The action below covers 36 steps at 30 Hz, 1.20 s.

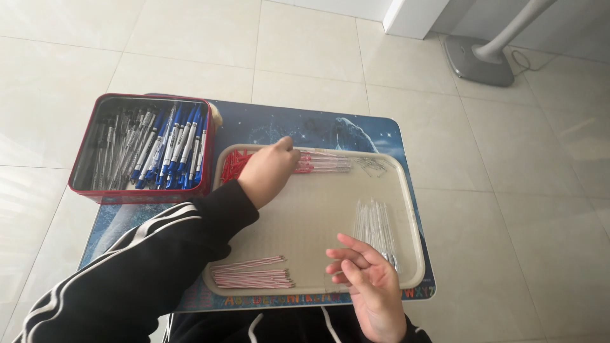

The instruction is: Assembling ballpoint pens by inserting ink refills into barrels and attaching caps.

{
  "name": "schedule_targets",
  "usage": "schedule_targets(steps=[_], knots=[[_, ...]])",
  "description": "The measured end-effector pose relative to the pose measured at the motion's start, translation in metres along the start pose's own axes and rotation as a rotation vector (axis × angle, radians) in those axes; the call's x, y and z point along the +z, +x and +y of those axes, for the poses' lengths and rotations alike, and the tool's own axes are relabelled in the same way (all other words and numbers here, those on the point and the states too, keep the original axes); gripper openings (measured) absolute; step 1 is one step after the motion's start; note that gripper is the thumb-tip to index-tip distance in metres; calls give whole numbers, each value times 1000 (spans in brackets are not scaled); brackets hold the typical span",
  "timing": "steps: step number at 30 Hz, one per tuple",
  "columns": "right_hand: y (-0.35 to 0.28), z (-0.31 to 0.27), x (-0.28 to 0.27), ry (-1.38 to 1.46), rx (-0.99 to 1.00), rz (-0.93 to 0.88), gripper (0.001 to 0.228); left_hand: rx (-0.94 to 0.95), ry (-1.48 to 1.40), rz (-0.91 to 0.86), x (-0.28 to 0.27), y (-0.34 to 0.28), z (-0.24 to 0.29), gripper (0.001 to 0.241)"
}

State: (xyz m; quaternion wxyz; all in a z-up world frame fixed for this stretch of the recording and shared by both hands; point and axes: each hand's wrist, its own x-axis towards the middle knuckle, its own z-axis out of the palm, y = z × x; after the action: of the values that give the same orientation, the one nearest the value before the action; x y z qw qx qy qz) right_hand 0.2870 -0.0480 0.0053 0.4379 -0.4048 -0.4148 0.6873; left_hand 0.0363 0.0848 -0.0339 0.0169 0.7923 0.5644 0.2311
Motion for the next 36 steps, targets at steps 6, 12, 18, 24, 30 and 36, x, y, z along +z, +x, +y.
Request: schedule_targets(steps=[6, 12, 18, 24, 30, 36], knots=[[2, 5, -8, 8, 16, 63, 45, -48, 41, -100, 20, 4, -7, 24], [-2, 0, -22, 7, -54, 12, 43, -81, -29, 1, -18, -19, 16, 23], [-4, -20, -72, -89, -370, 120, 24, -78, -91, -335, -56, -106, 40, 24], [-4, -46, -85, -347, -414, 448, 18, -111, -113, -417, -56, -152, 45, 25], [26, -60, -85, -455, -402, 485, 18, -39, -143, -214, -37, -158, 40, 23], [107, -75, -91, -845, -258, 371, 14, -39, -178, -289, -36, -154, 35, 16]])
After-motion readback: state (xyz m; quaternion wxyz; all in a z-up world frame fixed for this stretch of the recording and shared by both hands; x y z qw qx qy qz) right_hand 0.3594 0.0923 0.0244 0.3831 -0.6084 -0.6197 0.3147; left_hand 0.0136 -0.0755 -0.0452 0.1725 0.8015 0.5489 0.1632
